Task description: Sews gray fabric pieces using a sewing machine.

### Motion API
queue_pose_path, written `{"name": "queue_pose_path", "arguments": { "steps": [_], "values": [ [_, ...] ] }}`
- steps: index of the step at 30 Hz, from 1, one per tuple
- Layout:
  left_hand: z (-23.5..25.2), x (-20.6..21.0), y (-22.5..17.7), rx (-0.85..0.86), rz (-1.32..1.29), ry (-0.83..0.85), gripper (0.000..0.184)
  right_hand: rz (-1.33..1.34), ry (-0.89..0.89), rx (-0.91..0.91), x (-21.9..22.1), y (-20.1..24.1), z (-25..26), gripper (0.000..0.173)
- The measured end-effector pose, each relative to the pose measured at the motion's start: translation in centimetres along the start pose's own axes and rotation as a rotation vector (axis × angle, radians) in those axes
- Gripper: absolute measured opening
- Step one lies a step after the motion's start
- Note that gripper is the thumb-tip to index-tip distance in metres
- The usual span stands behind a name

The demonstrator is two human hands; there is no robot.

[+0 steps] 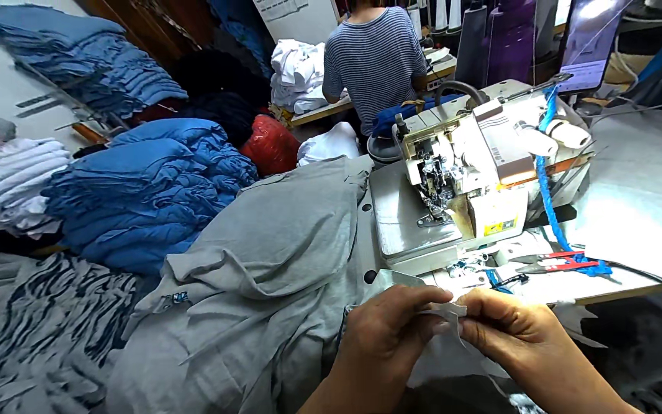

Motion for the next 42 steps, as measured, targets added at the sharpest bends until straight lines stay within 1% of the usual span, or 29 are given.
{"name": "queue_pose_path", "arguments": {
  "steps": [6, 10, 14, 16, 18, 20, 21, 22, 24, 26, 27, 29, 32, 35, 37, 39, 42],
  "values": [
    [0.3, -0.4, -0.2, -0.001, 0.071, -0.007, 0.019, -0.198, -0.014, -0.114, 0.2, 1.8, 0.0, 0.018],
    [0.4, -0.5, -0.4, -0.002, 0.123, -0.014, 0.020, -0.275, -0.006, -0.159, 0.3, 2.7, 0.0, 0.020],
    [0.5, -0.5, 0.0, -0.048, 0.091, -0.017, 0.020, -0.302, 0.022, -0.185, 0.7, 3.0, -0.2, 0.023],
    [0.5, -0.7, 0.0, -0.053, 0.146, -0.019, 0.022, -0.321, 0.029, -0.206, 0.9, 2.8, -0.4, 0.023],
    [0.5, -0.6, -0.1, -0.041, 0.199, 0.037, 0.025, -0.297, 0.044, -0.218, 0.9, 2.6, -0.3, 0.022],
    [0.3, -0.2, -0.3, -0.013, 0.187, 0.144, 0.026, -0.240, 0.099, -0.173, 1.0, 2.3, 0.0, 0.024],
    [0.3, -0.1, -0.5, 0.007, 0.191, 0.164, 0.026, -0.211, 0.119, -0.140, 1.1, 2.1, 0.2, 0.024],
    [0.3, -0.3, -0.8, 0.025, 0.213, 0.165, 0.025, -0.176, 0.130, -0.105, 1.1, 2.0, 0.5, 0.024],
    [0.6, -0.9, -1.5, 0.065, 0.280, 0.138, 0.021, -0.096, 0.114, -0.063, 1.1, 1.8, 0.7, 0.018],
    [0.9, -1.7, -2.1, 0.073, 0.283, 0.087, 0.017, -0.031, 0.102, -0.099, 0.9, 1.7, 0.1, 0.009],
    [0.9, -2.2, -2.3, 0.058, 0.270, 0.069, 0.016, -0.040, 0.117, -0.150, 0.5, 1.8, -0.4, 0.012],
    [1.0, -3.6, -2.3, 0.009, 0.246, 0.032, 0.016, -0.133, 0.159, -0.244, -0.4, 1.1, -2.2, 0.024],
    [1.1, -5.6, -1.9, -0.018, 0.242, -0.024, 0.012, -0.306, 0.233, -0.267, -1.6, -2.0, -6.1, 0.036],
    [1.2, -5.9, -1.5, -0.007, 0.284, -0.047, 0.011, -0.548, 0.196, -0.254, -2.6, -4.4, -9.0, 0.036],
    [1.2, -5.5, -1.5, -0.006, 0.286, -0.051, 0.012, -0.628, 0.144, -0.265, -2.8, -4.7, -9.6, 0.030],
    [1.3, -5.3, -1.7, 0.001, 0.291, -0.054, 0.013, -0.662, 0.078, -0.293, -2.8, -4.1, -9.2, 0.022],
    [1.4, -5.8, -2.2, 0.028, 0.321, -0.071, 0.013, -0.559, 0.009, -0.320, -3.2, -3.4, -8.3, 0.020]
  ]
}}
Point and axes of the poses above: each hand's wrist, its own z-axis towards the middle knuckle, its own x-axis out of the palm, y = z × x, the point moved 10 cm from there along z, towards the middle knuckle
